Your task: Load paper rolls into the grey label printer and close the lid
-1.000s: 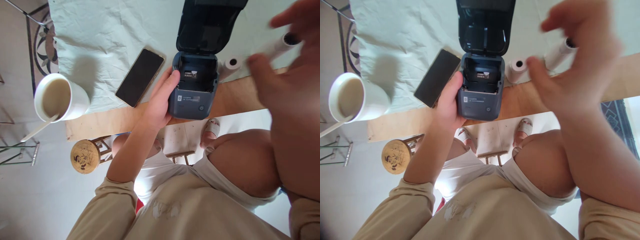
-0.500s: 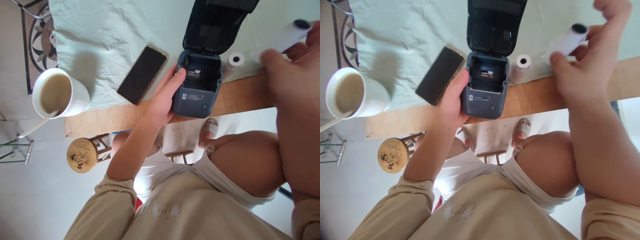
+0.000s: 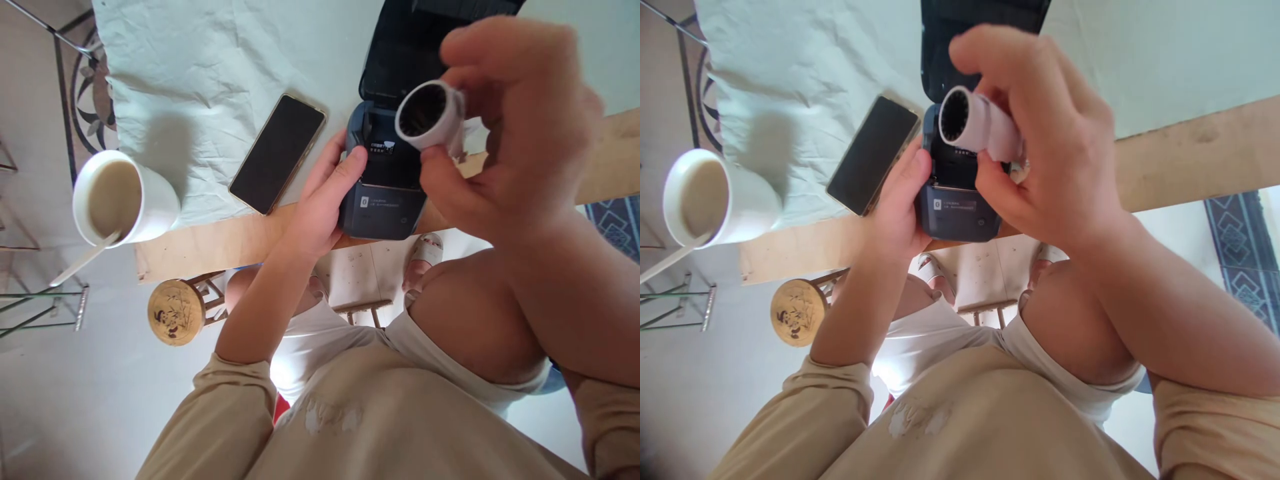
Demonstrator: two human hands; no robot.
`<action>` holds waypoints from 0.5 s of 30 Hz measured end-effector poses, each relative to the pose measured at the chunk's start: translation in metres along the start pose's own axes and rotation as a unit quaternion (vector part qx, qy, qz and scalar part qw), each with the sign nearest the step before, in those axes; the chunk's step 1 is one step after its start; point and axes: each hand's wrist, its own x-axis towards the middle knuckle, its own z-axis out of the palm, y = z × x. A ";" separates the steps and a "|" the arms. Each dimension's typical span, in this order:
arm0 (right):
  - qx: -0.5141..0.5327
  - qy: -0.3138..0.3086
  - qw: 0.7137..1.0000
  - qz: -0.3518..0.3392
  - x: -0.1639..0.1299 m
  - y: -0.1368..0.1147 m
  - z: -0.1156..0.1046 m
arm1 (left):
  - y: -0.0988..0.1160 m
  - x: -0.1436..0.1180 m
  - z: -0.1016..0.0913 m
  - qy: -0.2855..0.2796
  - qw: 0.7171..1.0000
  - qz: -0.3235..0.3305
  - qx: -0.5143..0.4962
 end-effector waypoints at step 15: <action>-0.044 -0.039 0.989 -0.137 -0.005 -0.013 -0.004 | 0.007 -0.009 0.016 0.045 0.999 0.010 0.025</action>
